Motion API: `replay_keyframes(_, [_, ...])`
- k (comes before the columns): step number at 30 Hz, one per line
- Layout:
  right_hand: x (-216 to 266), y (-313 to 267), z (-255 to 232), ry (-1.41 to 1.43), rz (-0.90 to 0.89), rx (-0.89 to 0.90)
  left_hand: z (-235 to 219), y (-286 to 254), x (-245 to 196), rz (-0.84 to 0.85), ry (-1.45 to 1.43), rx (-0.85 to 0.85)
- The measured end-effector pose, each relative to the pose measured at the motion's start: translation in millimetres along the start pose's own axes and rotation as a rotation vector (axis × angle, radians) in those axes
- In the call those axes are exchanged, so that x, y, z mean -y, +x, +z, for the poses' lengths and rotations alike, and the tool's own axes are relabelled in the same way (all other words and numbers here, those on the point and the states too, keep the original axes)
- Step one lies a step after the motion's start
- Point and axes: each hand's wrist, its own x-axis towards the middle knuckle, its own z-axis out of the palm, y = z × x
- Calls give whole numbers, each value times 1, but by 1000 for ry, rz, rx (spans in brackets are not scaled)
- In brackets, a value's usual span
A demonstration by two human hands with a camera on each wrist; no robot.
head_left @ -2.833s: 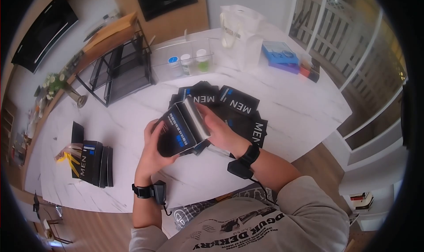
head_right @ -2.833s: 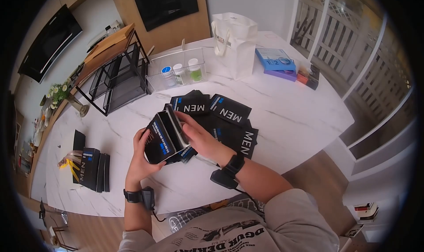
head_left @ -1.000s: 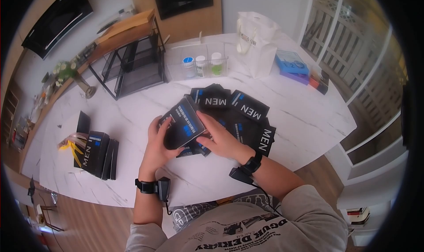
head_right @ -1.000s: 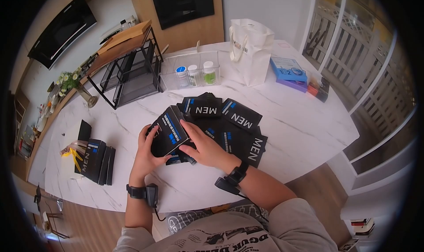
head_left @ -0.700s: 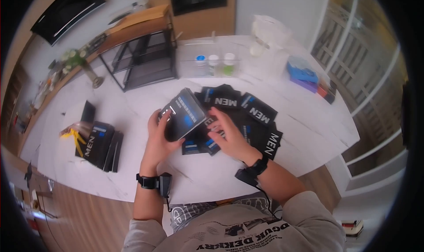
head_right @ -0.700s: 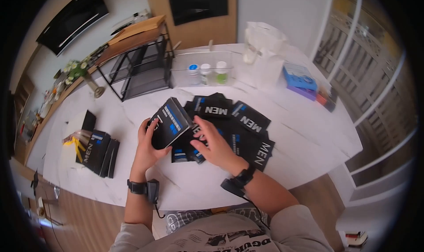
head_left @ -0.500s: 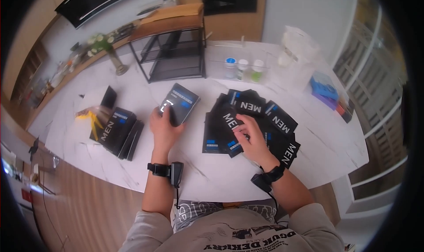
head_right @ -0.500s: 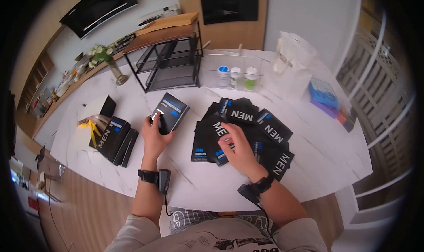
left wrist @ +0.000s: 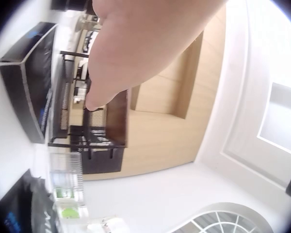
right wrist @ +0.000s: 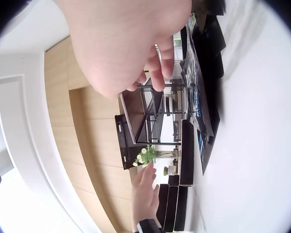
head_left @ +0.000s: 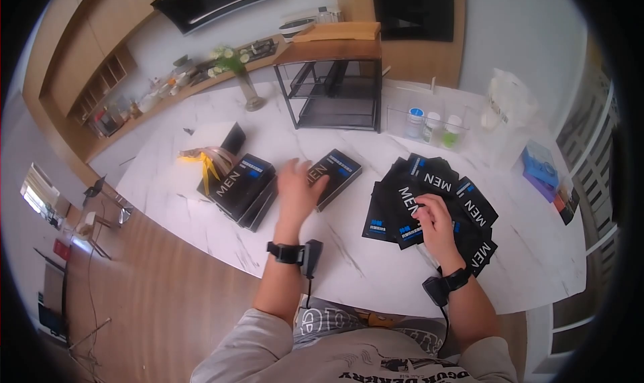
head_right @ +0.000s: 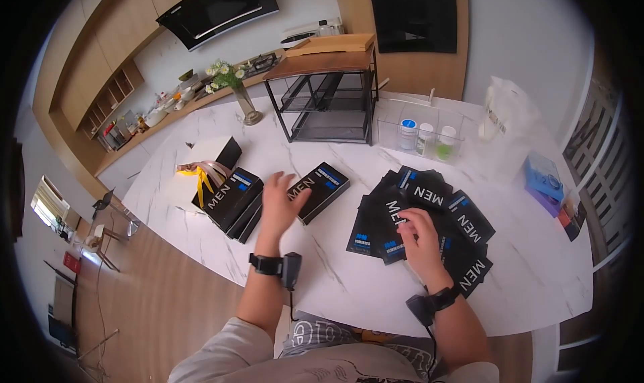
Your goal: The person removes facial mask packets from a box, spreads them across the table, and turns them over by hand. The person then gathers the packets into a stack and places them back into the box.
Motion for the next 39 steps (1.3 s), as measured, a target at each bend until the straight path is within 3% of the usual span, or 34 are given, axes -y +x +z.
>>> replay_keyframes(2, [1, 1, -2, -12, 3, -17, -32, 9, 11, 69, 14, -54])
replay_keyframes(5, [-3, 1, -2, 28, -33, -36, -74, 23, 59, 35, 83, 9])
replay_keyframes(7, [5, 0, -2, 31, -9, -25, -97, 28, 88, -84, 304, 119])
replay_keyframes(11, [3, -1, -3, 12, -1, -18, -119, 28, 121, -327, 208, 481])
replay_keyframes(14, [6, -2, -2, 1, 15, -5, -117, 26, 125, -369, 219, 545])
replay_keyframes(17, [6, -1, -3, 10, 24, -14, -114, 31, 127, -94, 286, 326])
replay_keyframes(22, [1, -2, -1, 77, -10, -56, -111, 43, 24, 122, 32, 124])
replay_keyframes(25, [2, -3, -3, 137, 30, -52, -91, 37, -33, 258, -297, 223])
replay_keyframes(28, [7, -2, -4, 405, 198, -28, -55, 23, -70, 411, -373, 323])
replay_keyframes(31, [4, -1, -5, 553, 149, -26, -16, 2, -91, 461, -400, 419])
replay_keyframes(35, [-9, 1, -6, 245, 157, 28, 0, -10, -100, 507, -350, 442])
replay_keyframes(39, [-7, 1, -5, 264, 193, 57, 4, -16, -97, 491, -340, 431])
